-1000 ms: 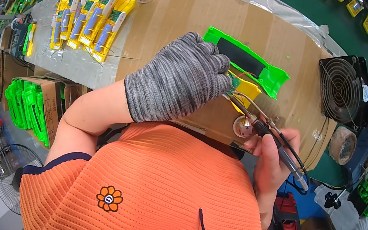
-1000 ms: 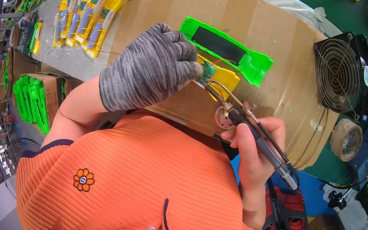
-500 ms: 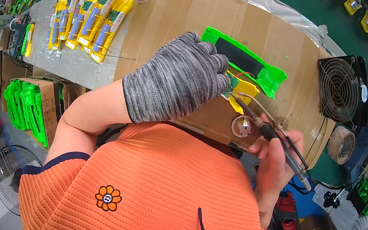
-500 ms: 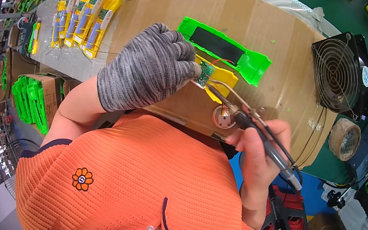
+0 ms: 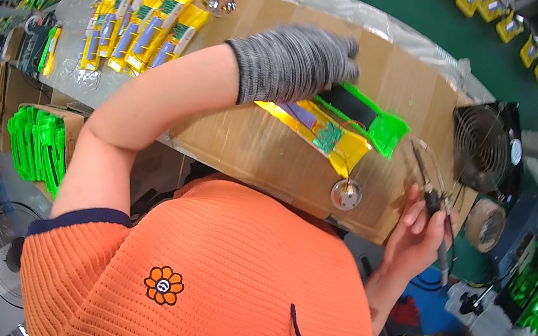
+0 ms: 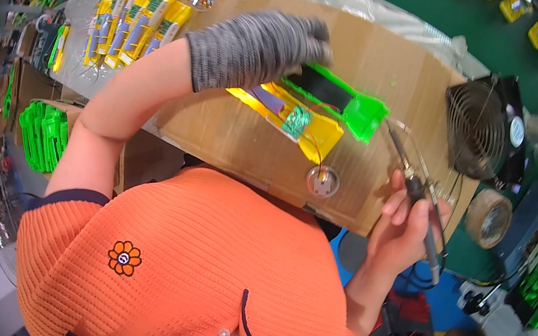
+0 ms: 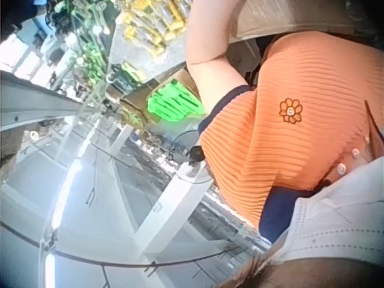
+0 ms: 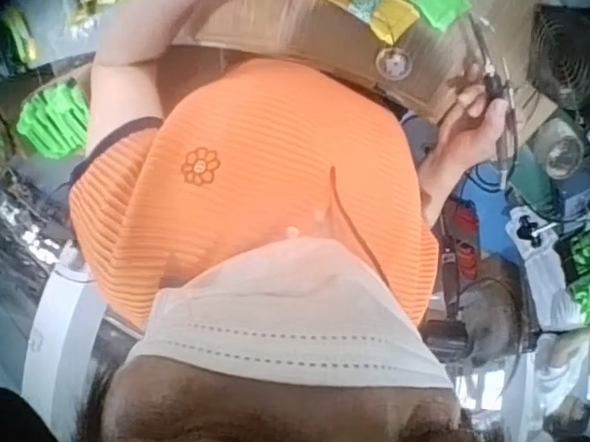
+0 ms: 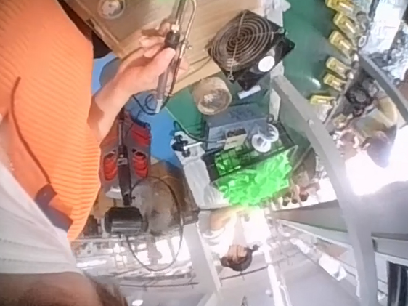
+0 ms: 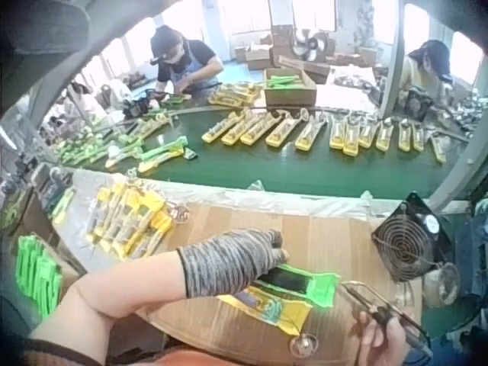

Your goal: Soldering wires and electronic components to assemble light fixtures.

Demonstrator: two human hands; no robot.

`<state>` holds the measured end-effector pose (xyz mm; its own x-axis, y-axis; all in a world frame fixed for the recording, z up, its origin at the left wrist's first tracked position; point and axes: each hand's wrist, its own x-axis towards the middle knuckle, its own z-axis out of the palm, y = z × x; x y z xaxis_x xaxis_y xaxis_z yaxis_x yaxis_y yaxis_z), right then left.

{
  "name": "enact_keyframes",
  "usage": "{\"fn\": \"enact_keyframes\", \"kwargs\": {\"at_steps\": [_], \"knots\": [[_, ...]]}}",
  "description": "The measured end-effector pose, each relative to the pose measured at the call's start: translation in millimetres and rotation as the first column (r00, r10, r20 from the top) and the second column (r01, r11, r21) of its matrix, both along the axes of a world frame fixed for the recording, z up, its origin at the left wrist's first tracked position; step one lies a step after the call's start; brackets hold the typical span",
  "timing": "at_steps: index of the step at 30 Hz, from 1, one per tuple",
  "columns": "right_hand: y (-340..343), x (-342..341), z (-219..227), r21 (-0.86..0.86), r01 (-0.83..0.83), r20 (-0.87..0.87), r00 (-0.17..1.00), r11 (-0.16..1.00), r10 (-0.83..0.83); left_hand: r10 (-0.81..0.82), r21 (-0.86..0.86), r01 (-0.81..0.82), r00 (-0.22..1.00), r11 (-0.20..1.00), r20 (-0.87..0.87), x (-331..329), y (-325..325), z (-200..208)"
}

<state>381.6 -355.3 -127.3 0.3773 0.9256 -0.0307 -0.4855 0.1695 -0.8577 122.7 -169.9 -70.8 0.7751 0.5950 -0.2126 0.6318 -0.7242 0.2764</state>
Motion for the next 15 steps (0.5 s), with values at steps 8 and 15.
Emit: {"fn": "enact_keyframes", "kwargs": {"at_steps": [8,15], "knots": [[-12.6,-1.0,-6.4,0.021,0.086,-0.063,0.994,0.996,-0.084,-0.213,0.008,0.219,0.937,0.976,0.278,-40.8,-55.7,15.3],[-12.1,3.1,-5.2,0.025,0.005,-0.060,0.998,1.000,-0.003,-0.148,0.095,0.120,0.909,0.988,0.389,-45.2,-20.6,-12.3]]}}
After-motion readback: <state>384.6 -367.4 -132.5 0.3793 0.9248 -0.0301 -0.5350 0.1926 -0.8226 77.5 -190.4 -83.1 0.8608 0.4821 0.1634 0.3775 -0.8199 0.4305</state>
